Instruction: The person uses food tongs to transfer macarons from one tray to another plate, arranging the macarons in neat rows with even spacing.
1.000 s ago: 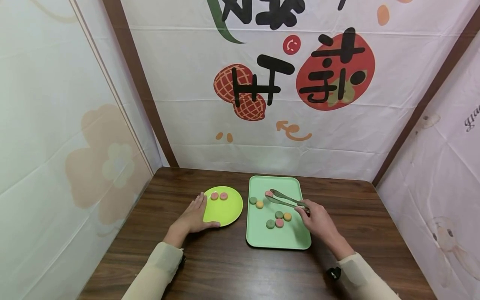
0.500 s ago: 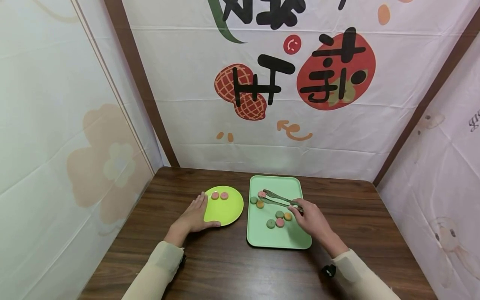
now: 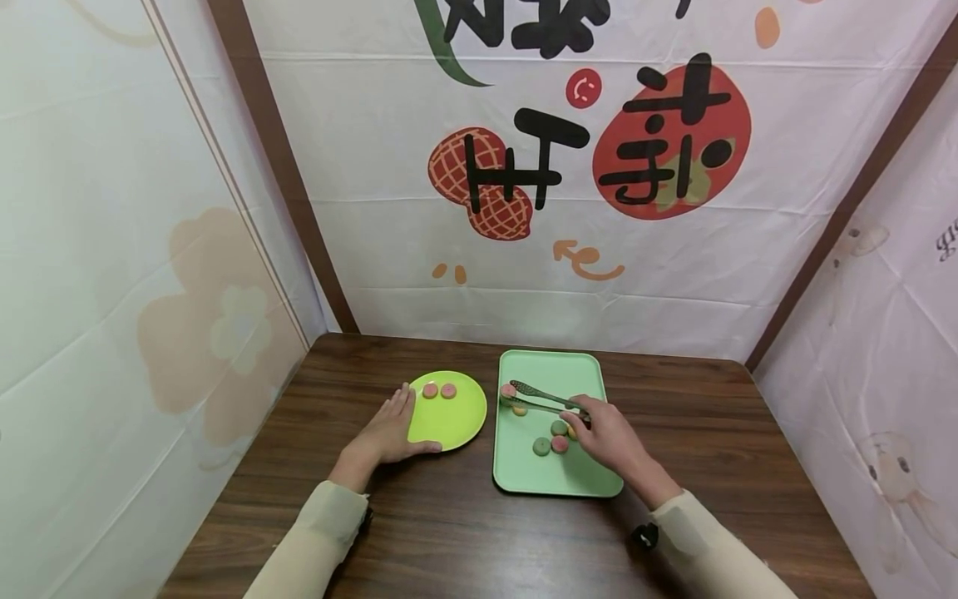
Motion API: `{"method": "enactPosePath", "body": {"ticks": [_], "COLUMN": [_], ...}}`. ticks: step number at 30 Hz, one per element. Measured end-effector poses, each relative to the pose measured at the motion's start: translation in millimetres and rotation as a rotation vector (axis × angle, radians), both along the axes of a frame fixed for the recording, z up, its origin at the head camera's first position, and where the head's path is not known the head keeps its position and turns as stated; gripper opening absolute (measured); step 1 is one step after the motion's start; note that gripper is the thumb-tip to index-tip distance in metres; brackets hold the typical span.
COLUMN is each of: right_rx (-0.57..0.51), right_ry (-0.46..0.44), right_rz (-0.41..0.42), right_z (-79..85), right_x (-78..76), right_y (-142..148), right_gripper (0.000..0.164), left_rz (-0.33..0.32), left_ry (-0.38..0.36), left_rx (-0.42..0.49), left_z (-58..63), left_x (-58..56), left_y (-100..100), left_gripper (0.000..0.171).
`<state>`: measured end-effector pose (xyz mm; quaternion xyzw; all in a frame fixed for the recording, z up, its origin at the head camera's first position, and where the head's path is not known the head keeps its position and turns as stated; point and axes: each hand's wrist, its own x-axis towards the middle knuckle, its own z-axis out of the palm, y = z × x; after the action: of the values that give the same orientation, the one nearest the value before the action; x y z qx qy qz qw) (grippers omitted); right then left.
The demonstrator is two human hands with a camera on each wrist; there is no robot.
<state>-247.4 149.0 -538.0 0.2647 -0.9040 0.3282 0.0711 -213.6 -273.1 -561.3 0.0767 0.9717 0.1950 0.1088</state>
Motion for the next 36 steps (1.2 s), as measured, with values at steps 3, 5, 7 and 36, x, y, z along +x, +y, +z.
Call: {"method": "enactPosePath", "body": {"ticks": [3, 5, 7, 36], "right_rx": [0.005, 0.009, 0.009, 0.083], "right_ry": [0.012, 0.007, -0.009, -0.018], "right_rz": [0.004, 0.009, 0.019, 0.089], "right_z": [-0.4, -0.7, -0.7, 3.7], "right_x": [-0.3, -0.5, -0.5, -16.8], "right_y": [-4, -6, -9, -54], "right_gripper": [0.033, 0.035, 0.036, 0.030], "left_rz": [0.003, 0.002, 0.002, 0.002], "left_ry": [0.003, 0.007, 0.011, -0.008], "left_rx": [-0.004, -0.010, -0.011, -0.003], "left_z": [0.3, 0.0, -0.3, 1.0], "left_x": [0.5, 1.0, 1.3, 2.4], "left_y": [0, 0, 0, 2], "left_gripper": [0.131, 0.131, 0.131, 0.133]}}
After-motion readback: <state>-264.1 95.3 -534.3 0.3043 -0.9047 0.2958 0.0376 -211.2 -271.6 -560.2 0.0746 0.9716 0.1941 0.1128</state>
